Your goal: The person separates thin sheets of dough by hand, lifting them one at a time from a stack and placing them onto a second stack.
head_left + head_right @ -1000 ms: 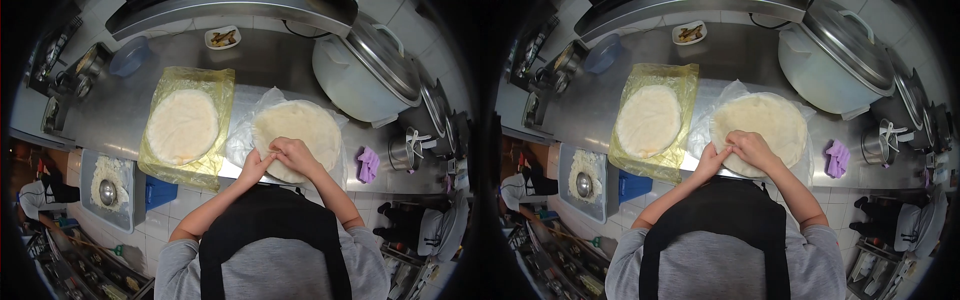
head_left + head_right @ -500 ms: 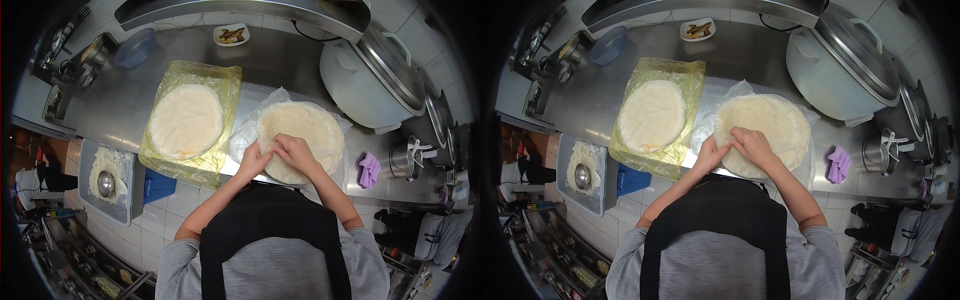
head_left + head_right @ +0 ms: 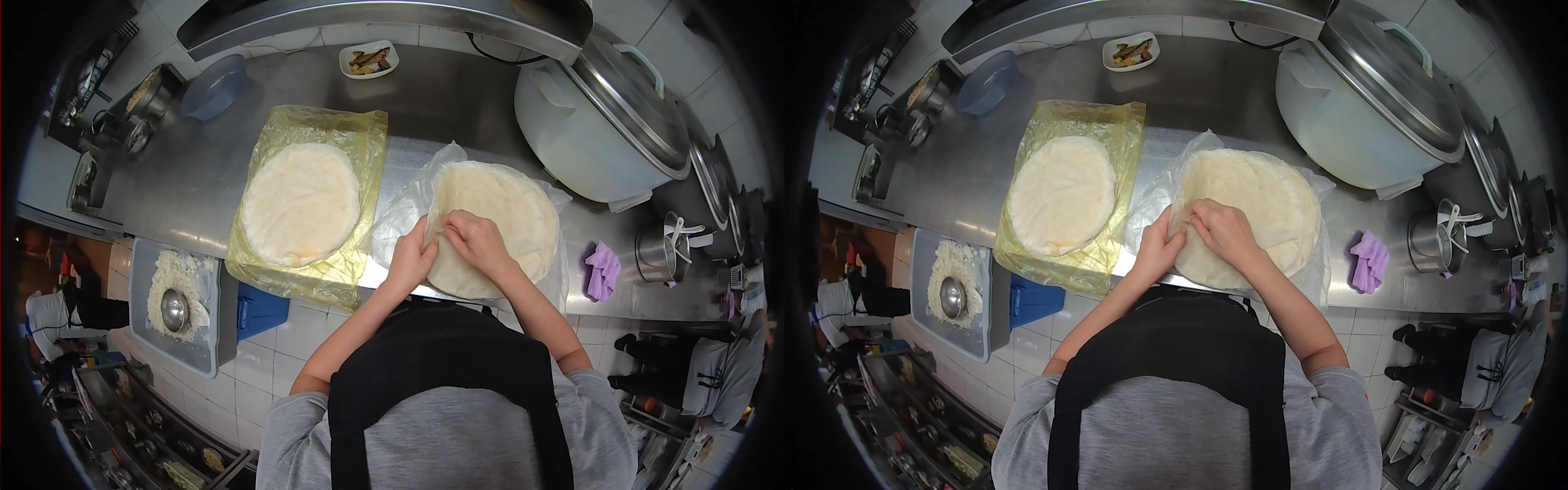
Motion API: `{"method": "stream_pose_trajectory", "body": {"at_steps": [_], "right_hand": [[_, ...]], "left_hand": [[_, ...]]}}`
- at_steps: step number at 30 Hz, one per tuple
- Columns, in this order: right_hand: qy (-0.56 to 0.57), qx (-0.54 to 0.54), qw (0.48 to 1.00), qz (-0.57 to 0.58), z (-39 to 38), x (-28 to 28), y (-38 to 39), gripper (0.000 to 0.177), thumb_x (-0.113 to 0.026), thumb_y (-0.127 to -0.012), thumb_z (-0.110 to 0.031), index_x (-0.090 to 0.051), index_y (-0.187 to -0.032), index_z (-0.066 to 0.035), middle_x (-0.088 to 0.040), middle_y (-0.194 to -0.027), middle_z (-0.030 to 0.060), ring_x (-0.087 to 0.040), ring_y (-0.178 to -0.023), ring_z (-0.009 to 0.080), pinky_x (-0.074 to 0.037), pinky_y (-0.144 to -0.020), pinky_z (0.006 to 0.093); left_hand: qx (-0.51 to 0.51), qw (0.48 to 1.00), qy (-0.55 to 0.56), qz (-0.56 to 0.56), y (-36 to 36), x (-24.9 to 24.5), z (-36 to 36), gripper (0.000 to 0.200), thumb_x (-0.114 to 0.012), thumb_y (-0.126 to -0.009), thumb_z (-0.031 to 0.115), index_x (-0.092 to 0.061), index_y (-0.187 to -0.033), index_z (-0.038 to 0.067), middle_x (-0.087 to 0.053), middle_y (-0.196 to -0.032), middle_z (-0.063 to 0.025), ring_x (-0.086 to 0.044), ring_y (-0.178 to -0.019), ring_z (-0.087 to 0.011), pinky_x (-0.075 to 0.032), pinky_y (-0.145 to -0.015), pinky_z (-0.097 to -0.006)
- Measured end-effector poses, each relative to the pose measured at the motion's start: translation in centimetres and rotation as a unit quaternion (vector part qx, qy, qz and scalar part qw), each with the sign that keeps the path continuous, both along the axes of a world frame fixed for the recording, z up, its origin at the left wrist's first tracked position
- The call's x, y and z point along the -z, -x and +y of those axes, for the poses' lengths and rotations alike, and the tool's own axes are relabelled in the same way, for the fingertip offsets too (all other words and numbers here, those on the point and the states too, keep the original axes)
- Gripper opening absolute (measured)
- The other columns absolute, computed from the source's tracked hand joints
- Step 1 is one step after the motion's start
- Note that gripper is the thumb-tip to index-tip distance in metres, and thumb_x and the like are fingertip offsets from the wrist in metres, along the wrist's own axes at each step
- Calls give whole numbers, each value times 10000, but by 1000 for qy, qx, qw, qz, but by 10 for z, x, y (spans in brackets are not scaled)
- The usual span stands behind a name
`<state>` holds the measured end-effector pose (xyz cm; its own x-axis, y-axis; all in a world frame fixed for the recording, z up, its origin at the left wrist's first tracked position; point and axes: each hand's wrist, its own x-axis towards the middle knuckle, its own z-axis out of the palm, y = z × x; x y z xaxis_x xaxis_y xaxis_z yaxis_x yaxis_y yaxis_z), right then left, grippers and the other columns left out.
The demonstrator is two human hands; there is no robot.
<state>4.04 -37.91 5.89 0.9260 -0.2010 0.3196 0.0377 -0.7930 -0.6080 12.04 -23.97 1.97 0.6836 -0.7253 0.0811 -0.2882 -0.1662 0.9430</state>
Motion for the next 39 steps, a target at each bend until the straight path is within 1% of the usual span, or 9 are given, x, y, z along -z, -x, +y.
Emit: {"method": "stream_pose_trajectory", "body": {"at_steps": [8,14,16,20,22,28,31,35,39], "right_hand": [[-44,59,997,3,-2,-3,9,67,-593,-768,-75,-548,-795,-34,-591,-773,123,-595,-682,315,-476,-606,391],[-10,41,999,9,4,-4,-3,80,-607,-748,-59,-550,-799,-38,-584,-773,118,-595,-685,312,-475,-610,385],[8,41,999,-13,-3,-3,-3,82,-609,-747,-59,-555,-805,-37,-583,-768,118,-596,-684,310,-476,-610,384],[-6,70,997,-40,-6,-5,4,77,-594,-745,-39,-571,-818,-33,-580,-769,116,-598,-694,304,-479,-621,376],[-27,83,995,-40,-4,-1,6,98,-591,-737,-33,-567,-832,-34,-579,-767,115,-597,-701,303,-479,-626,373],[-23,70,996,-44,3,3,0,194,-595,-703,-28,-536,-888,-41,-578,-778,108,-596,-723,303,-480,-630,369],[-15,73,997,-25,-3,0,0,204,-594,-702,-31,-524,-893,-42,-578,-801,109,-596,-734,303,-480,-629,368],[4,93,995,-26,-3,-3,3,192,-600,-721,-49,-522,-896,-43,-579,-805,116,-596,-732,302,-481,-631,365],[-11,89,992,-89,2,-2,-3,153,-596,-753,-45,-540,-894,-38,-581,-790,119,-599,-707,299,-483,-624,362]], "left_hand": [[-21,998,48,46,-2,-4,-6,437,-518,-751,46,-491,-1187,45,-603,-710,-222,-615,-628,-359,-466,-584,-395],[16,999,-51,-4,-12,-16,-9,398,-580,-787,101,-511,-1174,36,-584,-659,-225,-592,-595,-383,-449,-539,-412],[15,996,-35,-82,-14,-11,-9,360,-585,-803,102,-551,-1154,31,-619,-688,-181,-577,-512,-254,-445,-518,-340],[-17,998,18,-62,-11,-24,-10,350,-578,-795,102,-570,-1139,36,-609,-688,-202,-594,-541,-303,-443,-521,-362],[6,994,-75,-77,-13,-32,-8,403,-563,-784,82,-544,-1186,67,-571,-631,-226,-590,-597,-383,-450,-544,-434],[14,988,55,-146,-17,-18,-18,360,-559,-755,76,-591,-1113,69,-560,-592,-205,-590,-588,-374,-467,-563,-432],[44,989,-55,-132,-19,-33,-15,327,-567,-745,81,-587,-1069,42,-566,-611,-213,-594,-609,-380,-473,-574,-439],[4,995,-22,-99,-18,-34,-20,321,-572,-744,78,-563,-1058,10,-574,-645,-234,-596,-637,-395,-474,-581,-448],[12,989,28,-144,-16,-30,-24,328,-582,-749,94,-558,-1065,11,-552,-599,-210,-581,-525,-334,-433,-491,-393]]}}
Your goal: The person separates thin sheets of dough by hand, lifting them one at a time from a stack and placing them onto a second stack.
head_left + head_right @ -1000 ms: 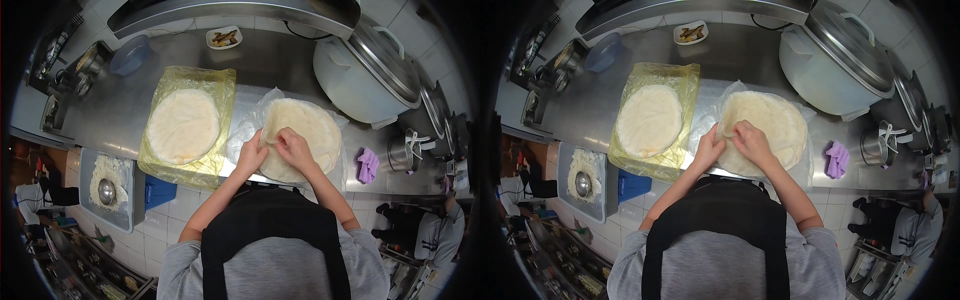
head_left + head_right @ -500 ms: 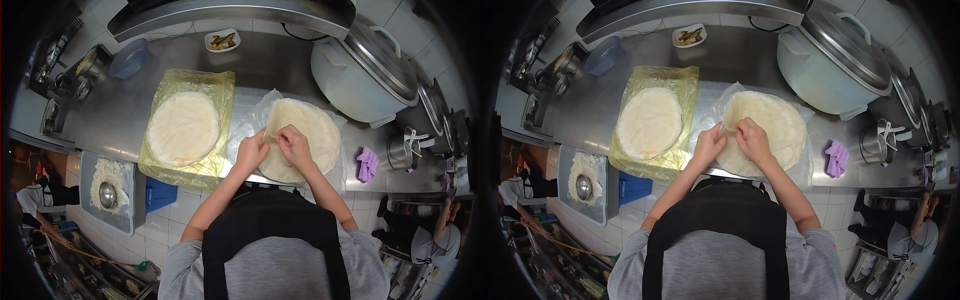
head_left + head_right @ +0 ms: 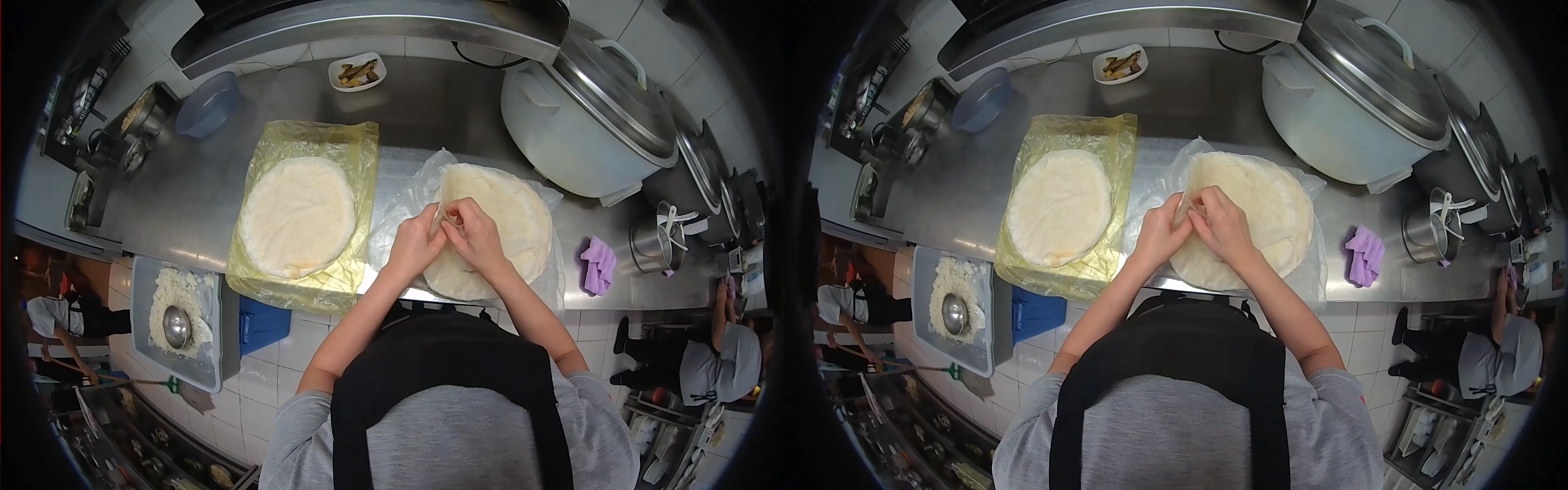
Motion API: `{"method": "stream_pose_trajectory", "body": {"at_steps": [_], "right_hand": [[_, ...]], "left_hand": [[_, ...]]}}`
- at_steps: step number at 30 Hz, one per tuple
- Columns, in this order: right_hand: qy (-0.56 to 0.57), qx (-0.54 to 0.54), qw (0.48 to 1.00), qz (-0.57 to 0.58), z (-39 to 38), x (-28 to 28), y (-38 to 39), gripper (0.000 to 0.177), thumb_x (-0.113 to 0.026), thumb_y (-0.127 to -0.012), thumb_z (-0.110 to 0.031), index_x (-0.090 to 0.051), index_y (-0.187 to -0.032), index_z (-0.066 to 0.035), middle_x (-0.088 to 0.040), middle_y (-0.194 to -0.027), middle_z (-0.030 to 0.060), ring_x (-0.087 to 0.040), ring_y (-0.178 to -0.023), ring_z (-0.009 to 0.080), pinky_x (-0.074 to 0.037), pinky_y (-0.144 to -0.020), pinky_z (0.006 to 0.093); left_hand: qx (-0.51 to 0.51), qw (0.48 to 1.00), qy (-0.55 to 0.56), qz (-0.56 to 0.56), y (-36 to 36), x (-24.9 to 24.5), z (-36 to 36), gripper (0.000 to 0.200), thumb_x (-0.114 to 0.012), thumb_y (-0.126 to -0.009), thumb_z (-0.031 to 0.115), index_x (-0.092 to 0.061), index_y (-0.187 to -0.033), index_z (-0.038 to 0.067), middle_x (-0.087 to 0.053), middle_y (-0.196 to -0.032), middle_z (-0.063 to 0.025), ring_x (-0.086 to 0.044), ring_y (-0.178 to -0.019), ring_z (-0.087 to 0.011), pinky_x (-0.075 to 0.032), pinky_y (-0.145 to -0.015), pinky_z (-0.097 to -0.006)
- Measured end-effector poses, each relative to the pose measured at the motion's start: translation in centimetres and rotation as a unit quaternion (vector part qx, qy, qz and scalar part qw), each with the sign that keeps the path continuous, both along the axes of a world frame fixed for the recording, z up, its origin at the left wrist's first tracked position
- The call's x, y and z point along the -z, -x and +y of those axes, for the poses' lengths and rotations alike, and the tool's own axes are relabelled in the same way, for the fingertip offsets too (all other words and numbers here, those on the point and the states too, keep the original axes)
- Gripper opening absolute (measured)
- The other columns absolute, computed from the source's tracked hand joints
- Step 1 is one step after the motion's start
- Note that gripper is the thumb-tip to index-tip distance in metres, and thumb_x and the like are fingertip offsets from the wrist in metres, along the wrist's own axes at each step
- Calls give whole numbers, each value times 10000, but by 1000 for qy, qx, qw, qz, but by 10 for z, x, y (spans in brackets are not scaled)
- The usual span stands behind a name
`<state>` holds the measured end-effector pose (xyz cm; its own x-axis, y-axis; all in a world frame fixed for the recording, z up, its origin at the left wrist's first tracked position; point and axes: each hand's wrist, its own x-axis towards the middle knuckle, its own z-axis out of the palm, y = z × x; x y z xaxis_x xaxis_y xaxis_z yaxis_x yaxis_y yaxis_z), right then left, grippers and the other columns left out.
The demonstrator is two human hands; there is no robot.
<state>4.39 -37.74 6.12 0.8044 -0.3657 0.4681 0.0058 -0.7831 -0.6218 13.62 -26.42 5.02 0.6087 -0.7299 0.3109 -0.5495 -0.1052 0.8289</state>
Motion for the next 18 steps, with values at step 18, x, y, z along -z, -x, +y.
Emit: {"method": "stream_pose_trajectory", "body": {"at_steps": [18], "right_hand": [[-116,37,993,3,-10,3,7,204,-561,-780,10,-651,-963,-2,-561,-760,101,-571,-623,223,-460,-589,305]], "left_hand": [[10,995,-5,95,-15,2,-5,349,-559,-759,72,-583,-1102,14,-598,-692,-205,-589,-559,-280,-460,-552,-340]]}}
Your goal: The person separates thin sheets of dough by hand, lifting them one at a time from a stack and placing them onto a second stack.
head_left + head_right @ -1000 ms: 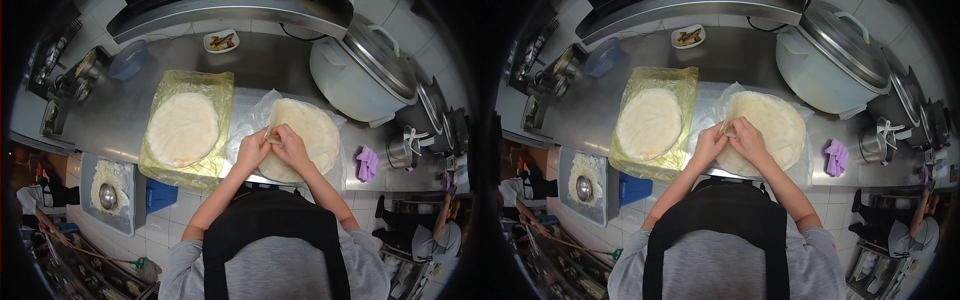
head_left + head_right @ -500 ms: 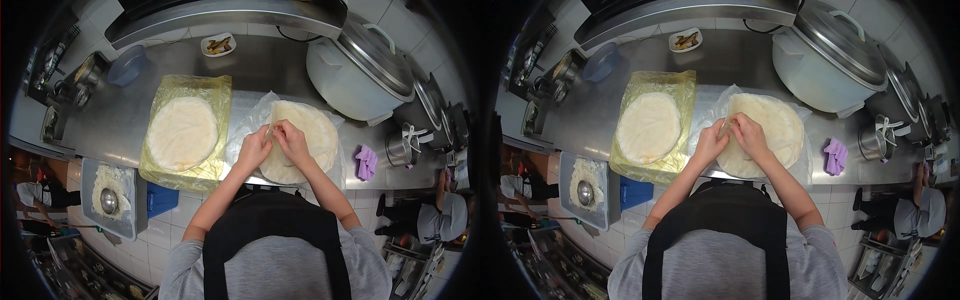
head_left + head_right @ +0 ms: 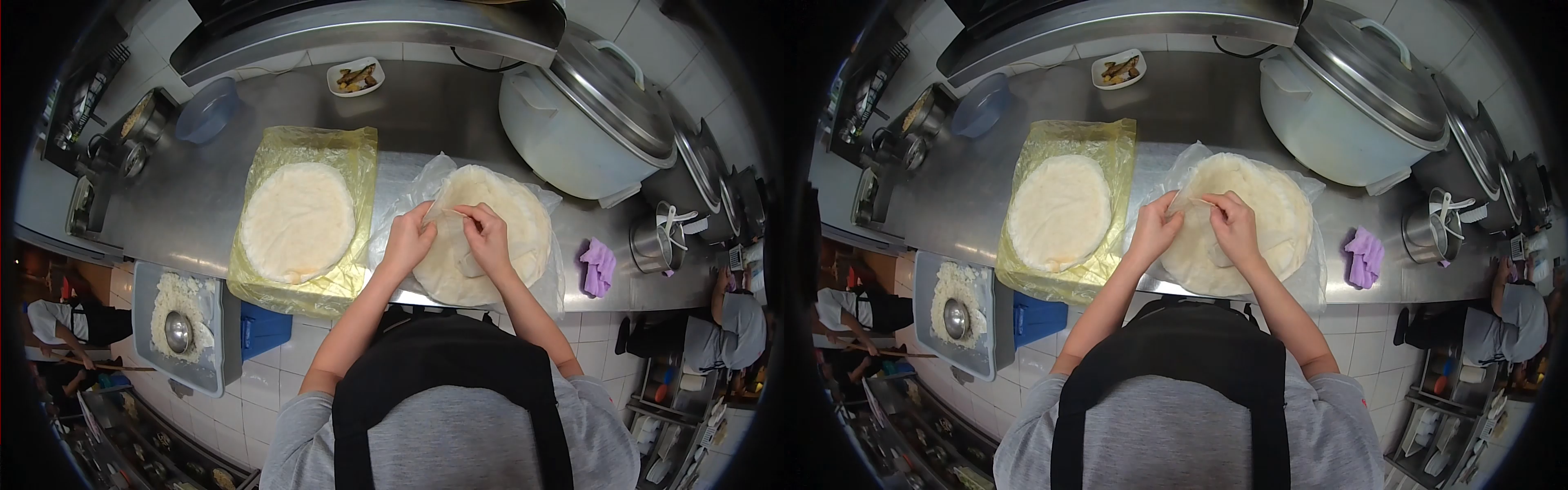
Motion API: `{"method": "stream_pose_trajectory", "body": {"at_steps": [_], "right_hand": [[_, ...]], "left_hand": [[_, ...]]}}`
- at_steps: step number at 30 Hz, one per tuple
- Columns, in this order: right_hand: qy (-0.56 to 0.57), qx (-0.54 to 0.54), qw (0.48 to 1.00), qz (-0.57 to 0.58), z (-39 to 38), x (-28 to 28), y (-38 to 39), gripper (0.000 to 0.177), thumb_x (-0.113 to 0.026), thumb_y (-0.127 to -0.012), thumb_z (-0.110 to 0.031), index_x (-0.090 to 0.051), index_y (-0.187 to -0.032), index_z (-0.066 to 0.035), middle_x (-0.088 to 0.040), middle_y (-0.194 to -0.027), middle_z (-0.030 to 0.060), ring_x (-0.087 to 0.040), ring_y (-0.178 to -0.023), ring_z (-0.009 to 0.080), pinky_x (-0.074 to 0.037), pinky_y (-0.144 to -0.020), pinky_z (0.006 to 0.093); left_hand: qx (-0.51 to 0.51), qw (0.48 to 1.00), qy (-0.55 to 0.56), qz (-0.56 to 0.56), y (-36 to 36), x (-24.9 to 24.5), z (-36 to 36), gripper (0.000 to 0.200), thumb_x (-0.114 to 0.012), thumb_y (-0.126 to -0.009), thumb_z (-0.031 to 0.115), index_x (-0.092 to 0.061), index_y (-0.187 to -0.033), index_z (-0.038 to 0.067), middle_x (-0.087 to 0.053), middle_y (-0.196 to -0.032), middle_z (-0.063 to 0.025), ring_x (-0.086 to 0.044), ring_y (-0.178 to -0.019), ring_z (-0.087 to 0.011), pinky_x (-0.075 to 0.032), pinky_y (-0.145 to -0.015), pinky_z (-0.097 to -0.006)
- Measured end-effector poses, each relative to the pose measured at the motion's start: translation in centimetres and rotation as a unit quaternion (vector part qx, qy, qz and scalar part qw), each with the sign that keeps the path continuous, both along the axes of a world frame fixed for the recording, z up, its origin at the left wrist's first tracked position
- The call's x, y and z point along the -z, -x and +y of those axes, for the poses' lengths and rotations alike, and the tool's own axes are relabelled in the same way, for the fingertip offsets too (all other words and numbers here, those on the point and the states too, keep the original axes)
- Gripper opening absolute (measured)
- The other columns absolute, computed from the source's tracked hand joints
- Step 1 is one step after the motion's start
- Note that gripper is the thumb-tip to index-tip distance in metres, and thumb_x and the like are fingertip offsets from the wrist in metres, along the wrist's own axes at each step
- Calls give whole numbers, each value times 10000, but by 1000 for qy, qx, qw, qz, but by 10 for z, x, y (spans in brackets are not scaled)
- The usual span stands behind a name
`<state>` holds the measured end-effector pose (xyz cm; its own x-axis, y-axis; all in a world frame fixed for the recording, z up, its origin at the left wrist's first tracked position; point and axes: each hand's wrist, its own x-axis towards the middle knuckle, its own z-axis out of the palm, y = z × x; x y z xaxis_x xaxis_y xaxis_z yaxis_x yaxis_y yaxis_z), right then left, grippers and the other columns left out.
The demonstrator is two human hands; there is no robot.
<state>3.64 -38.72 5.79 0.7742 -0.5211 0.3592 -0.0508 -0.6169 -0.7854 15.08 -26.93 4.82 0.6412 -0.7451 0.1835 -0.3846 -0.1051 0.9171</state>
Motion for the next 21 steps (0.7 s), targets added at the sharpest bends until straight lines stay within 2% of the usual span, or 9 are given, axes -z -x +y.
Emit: {"method": "stream_pose_trajectory", "body": {"at_steps": [1,2,5,8,11,13,17,19,21], "right_hand": [[-61,20,998,-10,-1,10,0,194,-581,-781,-5,-644,-965,-2,-572,-768,93,-569,-631,200,-459,-595,292],[-122,40,991,-19,1,10,-1,190,-601,-781,-20,-636,-967,-2,-584,-776,84,-567,-639,178,-458,-601,280],[-35,16,997,-70,7,3,-4,171,-646,-772,-50,-607,-931,-2,-602,-795,83,-572,-661,152,-461,-604,269],[-72,36,996,-27,0,-2,-8,188,-679,-754,-72,-574,-894,-4,-587,-713,63,-560,-620,133,-456,-578,262],[-89,-8,996,16,-11,-6,-6,151,-674,-756,-84,-578,-846,-9,-558,-626,51,-527,-542,126,-435,-530,264],[-56,3,998,18,-10,-12,-4,127,-662,-761,-82,-591,-842,-14,-538,-592,48,-508,-513,125,-418,-508,267],[-30,47,998,10,0,-11,-2,69,-621,-779,-66,-625,-836,-28,-515,-553,50,-479,-474,127,-382,-468,275],[-33,42,999,6,5,-8,-3,72,-618,-778,-63,-629,-841,-29,-512,-550,47,-479,-473,126,-382,-466,276],[-38,39,999,0,6,-7,-3,77,-614,-778,-60,-632,-846,-29,-509,-547,45,-478,-473,126,-381,-463,277]], "left_hand": [[4,1000,21,12,0,4,0,354,-553,-759,63,-582,-1109,17,-591,-678,-229,-610,-591,-333,-466,-561,-366],[4,1000,21,12,1,1,1,354,-553,-759,63,-582,-1109,17,-591,-678,-229,-610,-591,-333,-466,-561,-366],[28,999,-17,17,5,-12,2,373,-554,-762,51,-566,-1133,17,-590,-693,-240,-615,-622,-353,-473,-578,-387],[60,996,-43,-50,7,-17,2,405,-544,-761,31,-547,-1166,24,-592,-707,-246,-613,-653,-375,-476,-598,-415],[76,990,-3,-120,7,-13,3,424,-543,-778,42,-536,-1202,60,-582,-674,-221,-598,-566,-320,-455,-544,-348],[74,996,-34,-49,8,-20,5,466,-538,-762,20,-520,-1227,45,-590,-699,-247,-618,-677,-380,-481,-612,-425],[69,992,-101,0,4,-24,5,467,-555,-763,50,-525,-1229,47,-592,-696,-247,-626,-649,-355,-478,-595,-406],[30,991,76,-107,1,-3,-3,437,-575,-764,90,-551,-1197,37,-589,-693,-251,-618,-605,-326,-467,-572,-389],[39,996,31,-71,-4,-6,-6,409,-587,-766,95,-563,-1167,15,-609,-761,-243,-640,-664,-288,-473,-597,-362]]}}
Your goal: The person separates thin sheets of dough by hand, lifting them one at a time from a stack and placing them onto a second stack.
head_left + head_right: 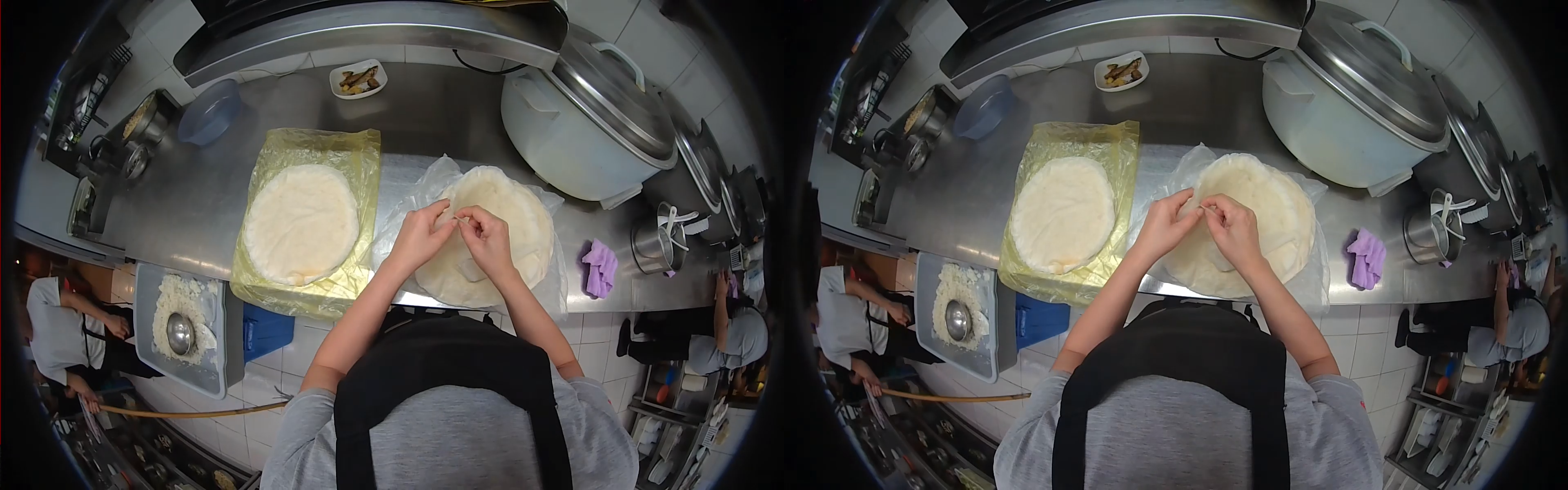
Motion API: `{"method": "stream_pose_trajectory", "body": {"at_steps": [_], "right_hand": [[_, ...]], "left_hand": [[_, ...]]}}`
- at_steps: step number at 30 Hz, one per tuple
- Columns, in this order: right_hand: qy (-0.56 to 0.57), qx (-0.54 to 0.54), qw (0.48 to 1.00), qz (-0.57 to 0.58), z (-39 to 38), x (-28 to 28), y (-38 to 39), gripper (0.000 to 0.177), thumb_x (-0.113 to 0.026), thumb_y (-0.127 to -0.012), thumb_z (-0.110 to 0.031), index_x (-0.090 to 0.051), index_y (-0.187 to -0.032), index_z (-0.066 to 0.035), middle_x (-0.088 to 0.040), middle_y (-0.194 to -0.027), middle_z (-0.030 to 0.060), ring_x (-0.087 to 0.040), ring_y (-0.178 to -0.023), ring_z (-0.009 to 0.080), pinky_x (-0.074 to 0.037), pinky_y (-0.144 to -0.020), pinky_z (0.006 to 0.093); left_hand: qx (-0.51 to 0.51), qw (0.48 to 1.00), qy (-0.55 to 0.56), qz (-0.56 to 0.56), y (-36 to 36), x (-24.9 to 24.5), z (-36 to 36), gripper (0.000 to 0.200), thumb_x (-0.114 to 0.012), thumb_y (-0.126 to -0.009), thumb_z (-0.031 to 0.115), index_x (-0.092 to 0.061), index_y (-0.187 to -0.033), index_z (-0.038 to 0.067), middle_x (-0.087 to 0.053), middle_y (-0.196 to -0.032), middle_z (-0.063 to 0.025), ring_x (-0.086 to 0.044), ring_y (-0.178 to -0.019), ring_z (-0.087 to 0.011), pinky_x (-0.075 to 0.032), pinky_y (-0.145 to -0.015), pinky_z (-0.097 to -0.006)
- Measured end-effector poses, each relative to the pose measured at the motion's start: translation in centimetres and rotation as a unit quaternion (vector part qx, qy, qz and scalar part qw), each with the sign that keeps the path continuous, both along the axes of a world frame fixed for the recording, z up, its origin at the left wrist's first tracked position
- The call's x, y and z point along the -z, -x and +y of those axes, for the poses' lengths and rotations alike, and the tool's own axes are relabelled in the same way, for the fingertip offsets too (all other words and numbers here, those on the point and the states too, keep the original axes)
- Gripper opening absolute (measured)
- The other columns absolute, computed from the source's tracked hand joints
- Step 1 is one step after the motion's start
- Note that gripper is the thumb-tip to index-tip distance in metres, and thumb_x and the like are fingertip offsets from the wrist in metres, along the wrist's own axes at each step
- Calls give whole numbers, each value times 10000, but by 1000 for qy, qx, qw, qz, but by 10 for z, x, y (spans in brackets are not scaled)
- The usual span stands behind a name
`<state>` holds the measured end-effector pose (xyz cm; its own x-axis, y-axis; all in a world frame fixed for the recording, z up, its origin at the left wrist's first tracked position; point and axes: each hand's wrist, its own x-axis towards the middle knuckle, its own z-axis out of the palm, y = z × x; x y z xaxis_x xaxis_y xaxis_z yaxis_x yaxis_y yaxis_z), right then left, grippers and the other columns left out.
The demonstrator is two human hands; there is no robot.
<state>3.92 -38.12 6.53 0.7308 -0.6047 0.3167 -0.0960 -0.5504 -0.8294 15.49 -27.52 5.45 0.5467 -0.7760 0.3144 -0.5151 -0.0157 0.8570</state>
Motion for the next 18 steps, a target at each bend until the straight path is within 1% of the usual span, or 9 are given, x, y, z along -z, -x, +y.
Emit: {"method": "stream_pose_trajectory", "body": {"at_steps": [1,3,5,7,12,14,15,17,18], "right_hand": [[0,-6,1000,6,-3,-1,1,88,-615,-778,-60,-625,-859,-27,-516,-558,50,-484,-476,130,-391,-470,276],[-1,-11,1000,13,-5,-2,1,100,-617,-778,-59,-618,-872,-24,-523,-569,55,-490,-479,135,-402,-477,275],[55,-13,998,-35,-5,-4,-1,119,-620,-779,-56,-593,-890,-22,-542,-603,65,-519,-507,152,-433,-510,273],[35,-20,998,-42,-5,-5,-3,122,-620,-777,-53,-583,-890,-22,-551,-616,72,-534,-525,165,-445,-528,276],[-1,-40,999,1,-16,-8,-1,133,-628,-761,-47,-569,-877,-21,-562,-633,85,-562,-561,194,-460,-555,286],[96,-35,994,32,-19,-11,0,167,-639,-745,-48,-564,-891,-19,-561,-630,87,-564,-557,208,-468,-564,300],[97,-36,994,32,-18,-10,0,167,-639,-745,-48,-564,-891,-19,-561,-630,87,-564,-557,208,-468,-564,300],[102,-13,995,10,-14,-9,0,143,-615,-755,-35,-576,-891,-11,-518,-594,33,-493,-522,121,-424,-530,240],[103,-14,995,9,-11,-9,0,143,-615,-755,-35,-576,-891,-11,-518,-594,33,-493,-522,121,-424,-530,240]], "left_hand": [[9,998,-46,34,-1,-2,-2,384,-600,-769,100,-575,-1137,-7,-629,-829,-235,-662,-723,-251,-478,-623,-335],[15,997,-59,42,0,-13,-1,364,-601,-770,104,-583,-1116,-9,-629,-824,-234,-658,-715,-264,-477,-618,-334],[20,996,-73,51,2,-18,0,345,-603,-772,107,-590,-1096,-12,-628,-819,-233,-654,-708,-277,-475,-614,-332],[36,999,-29,17,4,-20,-1,324,-601,-774,104,-593,-1076,-11,-614,-756,-224,-629,-643,-302,-465,-584,-345],[17,997,-68,-14,6,-23,0,327,-577,-758,79,-600,-1074,-2,-558,-625,-217,-577,-519,-300,-437,-514,-363],[2,998,-57,-26,6,-20,-1,338,-567,-751,72,-601,-1079,0,-539,-590,-215,-566,-488,-291,-429,-494,-367],[-7,998,-51,-33,5,-19,-2,350,-563,-744,70,-600,-1085,1,-535,-578,-212,-564,-481,-282,-427,-488,-363],[-19,998,-44,-40,5,-19,-2,361,-558,-738,68,-599,-1091,3,-530,-565,-208,-562,-474,-274,-425,-482,-360],[-18,998,-47,-27,6,-19,-1,364,-560,-734,67,-599,-1090,1,-532,-565,-204,-561,-473,-270,-426,-483,-357]]}}
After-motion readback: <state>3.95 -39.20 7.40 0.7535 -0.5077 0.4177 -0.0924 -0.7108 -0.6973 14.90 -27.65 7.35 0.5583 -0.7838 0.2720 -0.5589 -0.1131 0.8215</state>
